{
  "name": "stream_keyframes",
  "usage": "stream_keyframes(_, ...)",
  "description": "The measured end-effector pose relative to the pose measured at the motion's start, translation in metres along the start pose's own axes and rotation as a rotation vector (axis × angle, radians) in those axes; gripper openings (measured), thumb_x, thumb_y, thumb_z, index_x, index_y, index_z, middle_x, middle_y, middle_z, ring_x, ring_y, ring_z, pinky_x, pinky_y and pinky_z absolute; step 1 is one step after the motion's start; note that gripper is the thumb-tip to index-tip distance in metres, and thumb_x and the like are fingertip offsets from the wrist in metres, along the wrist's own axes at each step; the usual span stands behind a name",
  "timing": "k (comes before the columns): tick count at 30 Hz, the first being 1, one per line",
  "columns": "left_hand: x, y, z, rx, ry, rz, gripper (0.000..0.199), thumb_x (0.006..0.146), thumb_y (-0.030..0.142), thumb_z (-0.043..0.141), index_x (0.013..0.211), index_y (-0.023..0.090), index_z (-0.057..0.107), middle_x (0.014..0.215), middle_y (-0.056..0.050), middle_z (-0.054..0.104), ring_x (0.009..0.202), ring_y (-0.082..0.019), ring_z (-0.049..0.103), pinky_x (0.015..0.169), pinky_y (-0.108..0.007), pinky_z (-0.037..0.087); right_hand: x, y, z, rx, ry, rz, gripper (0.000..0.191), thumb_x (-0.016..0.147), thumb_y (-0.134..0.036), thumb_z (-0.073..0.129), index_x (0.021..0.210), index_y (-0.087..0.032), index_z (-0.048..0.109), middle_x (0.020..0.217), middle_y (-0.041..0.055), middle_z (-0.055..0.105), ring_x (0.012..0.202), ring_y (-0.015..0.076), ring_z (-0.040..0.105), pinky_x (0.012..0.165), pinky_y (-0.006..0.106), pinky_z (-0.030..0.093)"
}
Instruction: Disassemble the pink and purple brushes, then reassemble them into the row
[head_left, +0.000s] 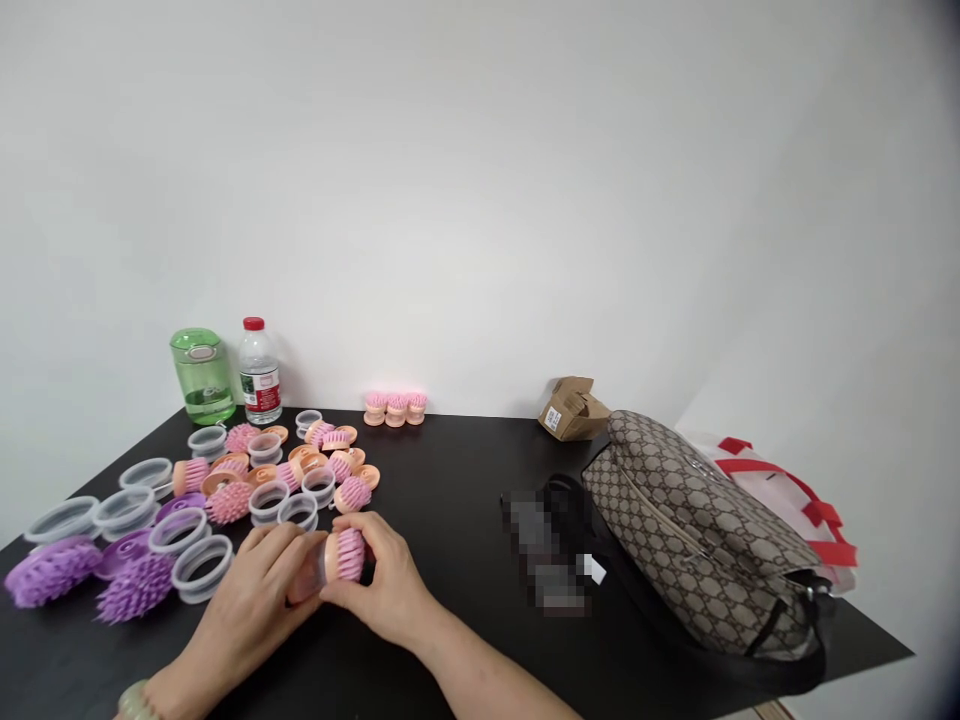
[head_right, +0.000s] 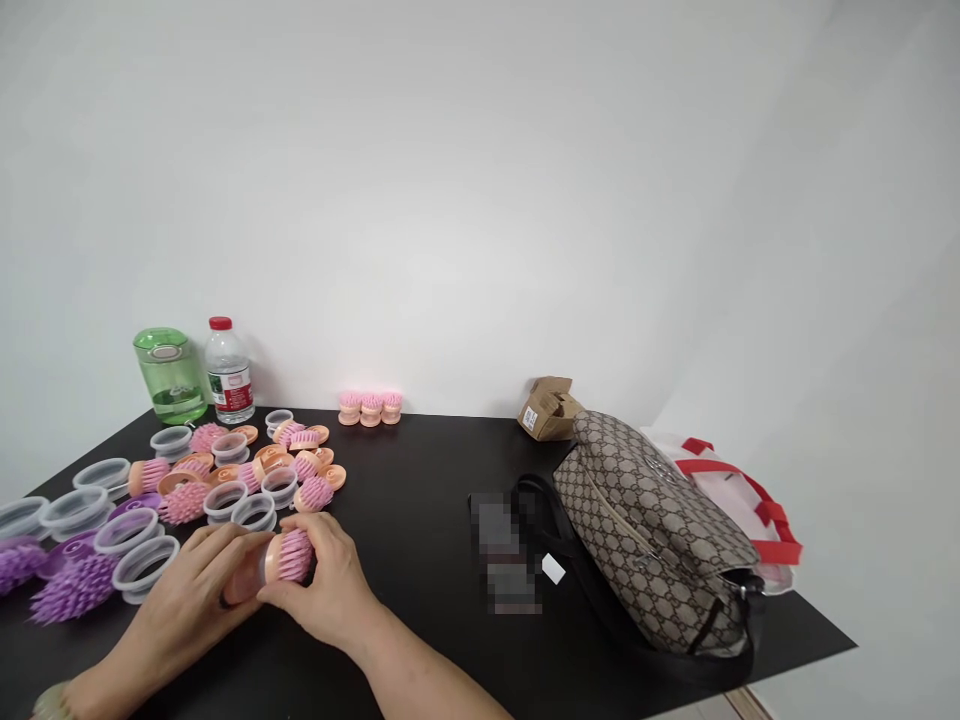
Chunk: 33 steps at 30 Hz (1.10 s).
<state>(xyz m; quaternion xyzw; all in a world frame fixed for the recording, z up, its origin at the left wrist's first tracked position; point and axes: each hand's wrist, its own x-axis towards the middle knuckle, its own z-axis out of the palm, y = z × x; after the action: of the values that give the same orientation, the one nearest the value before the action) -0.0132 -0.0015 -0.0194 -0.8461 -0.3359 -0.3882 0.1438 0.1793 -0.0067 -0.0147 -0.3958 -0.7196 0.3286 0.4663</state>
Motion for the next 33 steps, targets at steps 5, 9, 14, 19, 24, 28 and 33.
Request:
stream_keyframes(5,0.0012,-0.0007,-0.0013,0.022,-0.006,0.006,0.019,0.092,0.032,0.059,0.107,0.021,0.06,0.086,-0.003,0.066,0.079,-0.021,0.063,0.076,-0.033,0.048,-0.0007,0.0015,0.0,0.051,-0.04,0.085,0.083,0.059,-0.038,0.091,0.131,-0.024,0.053,0.125,0.0078,0.065,0.114,0.0289,0.063,0.099,0.043,0.049)
stream_keyframes(9,0.004,0.0009,-0.003,0.033,-0.011,0.017,0.017,0.091,0.028,0.059,0.107,0.021,0.059,0.086,-0.002,0.066,0.079,-0.02,0.062,0.078,-0.034,0.047,-0.0008,0.0009,0.0001,0.02,-0.026,0.126,0.058,0.065,-0.032,0.087,0.116,-0.025,0.061,0.11,0.0024,0.071,0.1,0.0245,0.068,0.092,0.04,0.052)
stream_keyframes(14,0.0005,-0.0023,-0.0025,0.026,-0.017,0.025,0.019,0.09,0.027,0.059,0.108,0.021,0.06,0.087,-0.002,0.065,0.08,-0.022,0.062,0.081,-0.036,0.046,-0.0021,-0.0026,0.0003,0.06,-0.032,0.12,0.091,0.053,-0.025,0.093,0.134,-0.026,0.05,0.129,0.0065,0.064,0.117,0.0276,0.062,0.101,0.043,0.048)
stream_keyframes(19,-0.0032,-0.0067,0.0003,0.023,-0.031,0.022,0.021,0.089,0.028,0.061,0.109,0.021,0.06,0.09,-0.003,0.066,0.082,-0.022,0.062,0.081,-0.036,0.045,-0.0021,0.0,0.0016,0.061,-0.007,0.111,0.082,0.055,-0.015,0.089,0.128,-0.025,0.055,0.125,0.0054,0.067,0.116,0.0276,0.063,0.102,0.044,0.047)
stream_keyframes(24,-0.0001,-0.0081,0.0004,0.034,-0.007,0.067,0.021,0.089,0.03,0.061,0.107,0.02,0.06,0.088,-0.003,0.066,0.081,-0.022,0.061,0.081,-0.035,0.043,-0.0022,0.001,0.0014,0.041,0.018,0.158,0.076,0.057,-0.016,0.088,0.126,-0.024,0.058,0.119,0.0062,0.068,0.112,0.0279,0.064,0.099,0.045,0.048)
stream_keyframes(28,0.0014,-0.0071,-0.0009,0.043,-0.007,0.076,0.02,0.089,0.029,0.06,0.107,0.019,0.06,0.087,-0.003,0.066,0.081,-0.022,0.061,0.08,-0.035,0.042,-0.0023,0.0017,0.0015,0.043,0.015,0.161,0.079,0.055,-0.018,0.09,0.126,-0.024,0.058,0.124,0.0066,0.066,0.114,0.0282,0.063,0.099,0.044,0.049)
stream_keyframes(33,0.0008,-0.0072,-0.0002,0.039,-0.003,0.069,0.022,0.088,0.03,0.061,0.108,0.02,0.06,0.087,-0.002,0.066,0.079,-0.022,0.062,0.08,-0.035,0.043,-0.0013,0.0039,0.0019,0.044,0.02,0.154,0.075,0.056,-0.019,0.09,0.124,-0.026,0.059,0.121,0.005,0.067,0.11,0.0266,0.065,0.097,0.042,0.05)
